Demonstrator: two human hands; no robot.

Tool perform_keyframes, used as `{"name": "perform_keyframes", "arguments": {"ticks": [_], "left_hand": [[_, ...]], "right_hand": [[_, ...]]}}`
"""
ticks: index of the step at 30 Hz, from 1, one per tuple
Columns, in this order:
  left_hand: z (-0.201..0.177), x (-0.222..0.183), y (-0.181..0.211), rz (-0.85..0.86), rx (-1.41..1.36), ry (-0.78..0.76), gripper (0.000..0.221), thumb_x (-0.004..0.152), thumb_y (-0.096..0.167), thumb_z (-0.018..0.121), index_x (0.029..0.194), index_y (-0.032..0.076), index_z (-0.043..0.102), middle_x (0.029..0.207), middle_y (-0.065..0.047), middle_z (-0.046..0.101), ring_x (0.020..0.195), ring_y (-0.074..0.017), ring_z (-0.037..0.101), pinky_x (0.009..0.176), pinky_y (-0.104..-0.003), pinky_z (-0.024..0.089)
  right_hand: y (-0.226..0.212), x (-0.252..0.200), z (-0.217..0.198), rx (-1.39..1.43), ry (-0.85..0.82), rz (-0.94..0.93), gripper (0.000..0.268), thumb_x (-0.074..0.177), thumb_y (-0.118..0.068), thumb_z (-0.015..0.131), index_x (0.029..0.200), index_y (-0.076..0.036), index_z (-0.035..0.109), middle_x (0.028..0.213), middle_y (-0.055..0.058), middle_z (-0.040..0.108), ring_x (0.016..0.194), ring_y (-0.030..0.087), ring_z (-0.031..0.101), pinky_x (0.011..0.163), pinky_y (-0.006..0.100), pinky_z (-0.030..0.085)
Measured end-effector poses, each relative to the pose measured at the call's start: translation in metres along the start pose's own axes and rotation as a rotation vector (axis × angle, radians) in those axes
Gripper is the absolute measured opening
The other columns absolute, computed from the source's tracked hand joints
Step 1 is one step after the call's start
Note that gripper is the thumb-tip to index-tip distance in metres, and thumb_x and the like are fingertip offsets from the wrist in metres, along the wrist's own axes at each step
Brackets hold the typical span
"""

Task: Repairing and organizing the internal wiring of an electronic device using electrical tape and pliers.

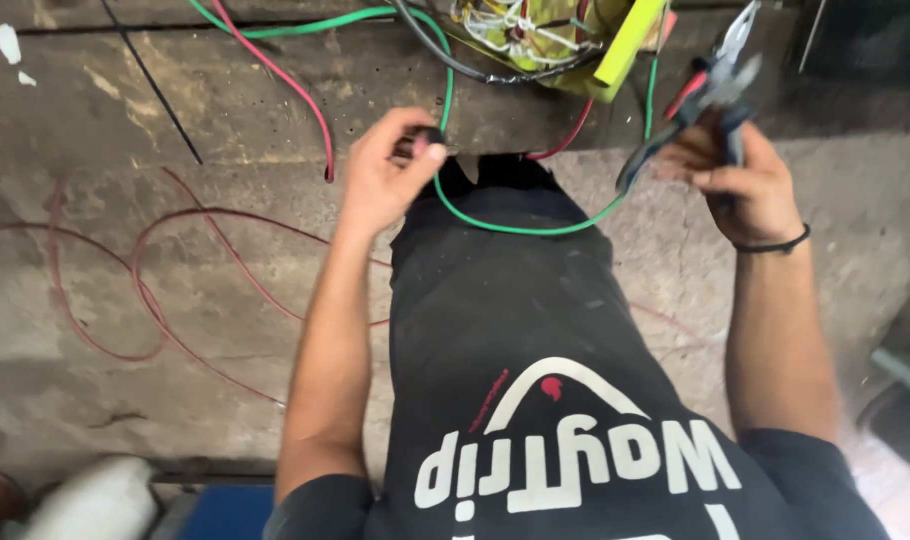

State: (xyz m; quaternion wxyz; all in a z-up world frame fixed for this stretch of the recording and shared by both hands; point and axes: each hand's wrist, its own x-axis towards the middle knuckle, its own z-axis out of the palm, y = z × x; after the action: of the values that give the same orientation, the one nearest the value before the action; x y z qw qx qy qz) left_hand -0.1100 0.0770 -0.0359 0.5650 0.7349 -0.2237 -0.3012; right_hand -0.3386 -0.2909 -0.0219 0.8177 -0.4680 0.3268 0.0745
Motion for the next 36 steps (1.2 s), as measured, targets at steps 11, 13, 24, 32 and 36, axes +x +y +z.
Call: {"name": "perform_keyframes", "arguments": {"ticks": [11,13,24,32,36], "left_hand": [[-0.018,0.013,-0.008,0.277,1.088,0.147,0.057,0.084,0.009,0.083,0.136,0.007,0.06,0.143,-0.018,0.054,0.129,-0.0398,0.052,0.098,-0.055,0.051],[-0.008,0.018,0.015,0.537,1.022,0.262,0.021,0.098,0.011,0.057,0.117,0.007,0.065,0.124,-0.012,0.065,0.111,-0.035,0.062,0.082,-0.044,0.05],[-0.017,0.11,0.061,1.202,0.737,0.206,0.018,0.104,0.015,0.061,0.091,0.022,0.072,0.091,-0.003,0.062,0.084,-0.0219,0.058,0.091,-0.042,0.052],[-0.042,0.136,0.074,1.04,0.671,-0.44,0.007,0.095,0.015,0.068,0.09,0.014,0.064,0.069,0.001,0.057,0.066,-0.0247,0.053,0.078,-0.04,0.043],[-0.045,0.139,0.076,0.862,0.609,-0.584,0.007,0.099,0.02,0.066,0.096,0.014,0.066,0.075,0.001,0.067,0.068,-0.0278,0.061,0.083,-0.041,0.04]], "right_hand": [[-0.025,0.135,-0.059,0.112,0.427,-0.169,0.037,0.081,-0.003,0.058,0.117,-0.009,0.066,0.101,0.011,0.078,0.064,0.011,0.055,0.053,0.024,0.044],[0.012,0.15,-0.129,-0.35,0.515,-0.599,0.044,0.104,-0.01,0.069,0.145,-0.016,0.055,0.139,0.02,0.062,0.118,0.021,0.066,0.086,0.034,0.06],[0.031,0.04,0.156,-1.313,0.535,-1.414,0.01,0.093,-0.014,0.072,0.093,-0.018,0.08,0.095,0.009,0.068,0.078,0.031,0.049,0.073,0.043,0.039],[-0.012,0.07,0.223,-1.957,0.906,-1.397,0.023,0.108,-0.025,0.061,0.11,-0.032,0.083,0.116,-0.016,0.076,0.109,0.007,0.058,0.09,0.028,0.029],[-0.033,0.065,0.233,-1.976,0.857,-1.445,0.019,0.106,-0.018,0.065,0.095,-0.027,0.077,0.09,-0.016,0.077,0.082,0.003,0.065,0.084,0.027,0.025]]}}
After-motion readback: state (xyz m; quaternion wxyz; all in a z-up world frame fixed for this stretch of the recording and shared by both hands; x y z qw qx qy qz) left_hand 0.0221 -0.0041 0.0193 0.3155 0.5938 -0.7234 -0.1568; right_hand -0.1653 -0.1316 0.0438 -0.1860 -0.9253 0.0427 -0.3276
